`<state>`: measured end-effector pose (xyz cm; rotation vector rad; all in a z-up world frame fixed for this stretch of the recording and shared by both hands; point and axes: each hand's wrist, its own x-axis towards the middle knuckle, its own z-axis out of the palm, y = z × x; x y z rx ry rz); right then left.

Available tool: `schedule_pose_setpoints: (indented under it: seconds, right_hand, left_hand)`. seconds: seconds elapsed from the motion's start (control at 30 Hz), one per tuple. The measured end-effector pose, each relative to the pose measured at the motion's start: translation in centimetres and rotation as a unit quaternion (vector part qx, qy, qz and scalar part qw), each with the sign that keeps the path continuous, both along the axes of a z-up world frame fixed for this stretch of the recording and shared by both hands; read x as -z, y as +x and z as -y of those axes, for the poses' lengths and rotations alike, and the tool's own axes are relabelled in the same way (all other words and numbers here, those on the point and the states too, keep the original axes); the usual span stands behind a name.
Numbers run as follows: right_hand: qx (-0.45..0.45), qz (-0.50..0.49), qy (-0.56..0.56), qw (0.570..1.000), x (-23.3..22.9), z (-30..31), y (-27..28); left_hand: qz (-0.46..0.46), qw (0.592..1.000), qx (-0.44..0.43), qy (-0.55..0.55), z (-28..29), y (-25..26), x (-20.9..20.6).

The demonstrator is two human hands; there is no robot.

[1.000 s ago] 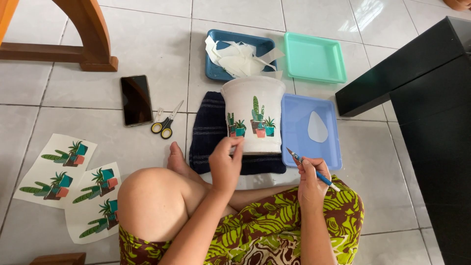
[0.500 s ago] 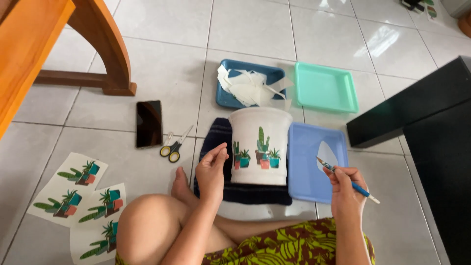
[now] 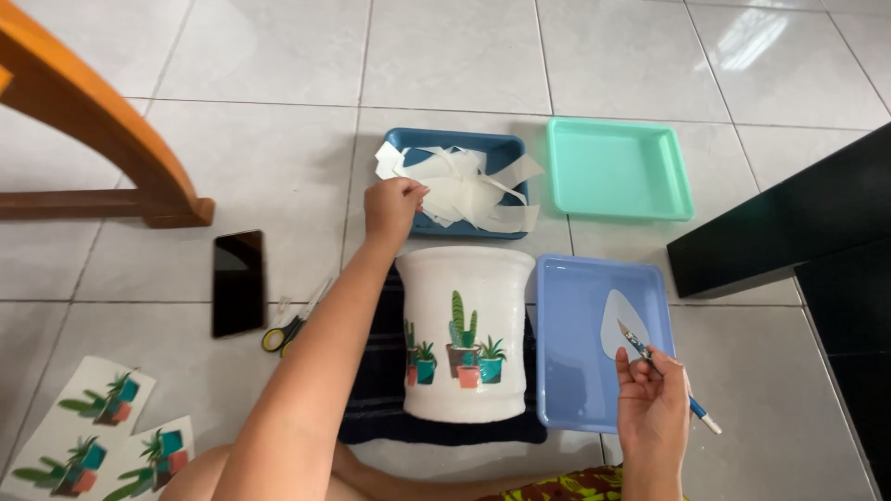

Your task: Applying cactus-themed decals to a white vase and cutting out more decals from a sheet using scissors.

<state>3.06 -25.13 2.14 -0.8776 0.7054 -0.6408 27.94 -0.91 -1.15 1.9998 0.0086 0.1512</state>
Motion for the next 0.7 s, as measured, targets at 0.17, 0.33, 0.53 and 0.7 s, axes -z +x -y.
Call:
schedule_pose_setpoints:
  seconds: [0.17, 0.33, 0.53, 0.7]
  right_hand:
    - [-0.003, -0.018, 0.006, 1.000, 0.4, 0.2, 0.7]
    - [-0.026, -0.015, -0.005, 1.000, 1.3, 0.5, 1.0]
    - [-0.025, -0.021, 0.010, 0.999, 1.5, 0.6, 1.1]
    - [-0.036, -0.005, 0.005, 0.999, 1.5, 0.8, 0.5]
  left_hand:
    - [0.090, 0.956, 0.140, 0.243, 0.3, 5.0, 6.9]
    - [0.131, 0.925, 0.138, 0.330, -0.1, 5.0, 8.7]
    - [0.066, 0.792, 0.270, 0.544, -0.5, 6.0, 7.2]
    - [0.164, 0.906, 0.141, 0.364, -0.5, 2.0, -0.6]
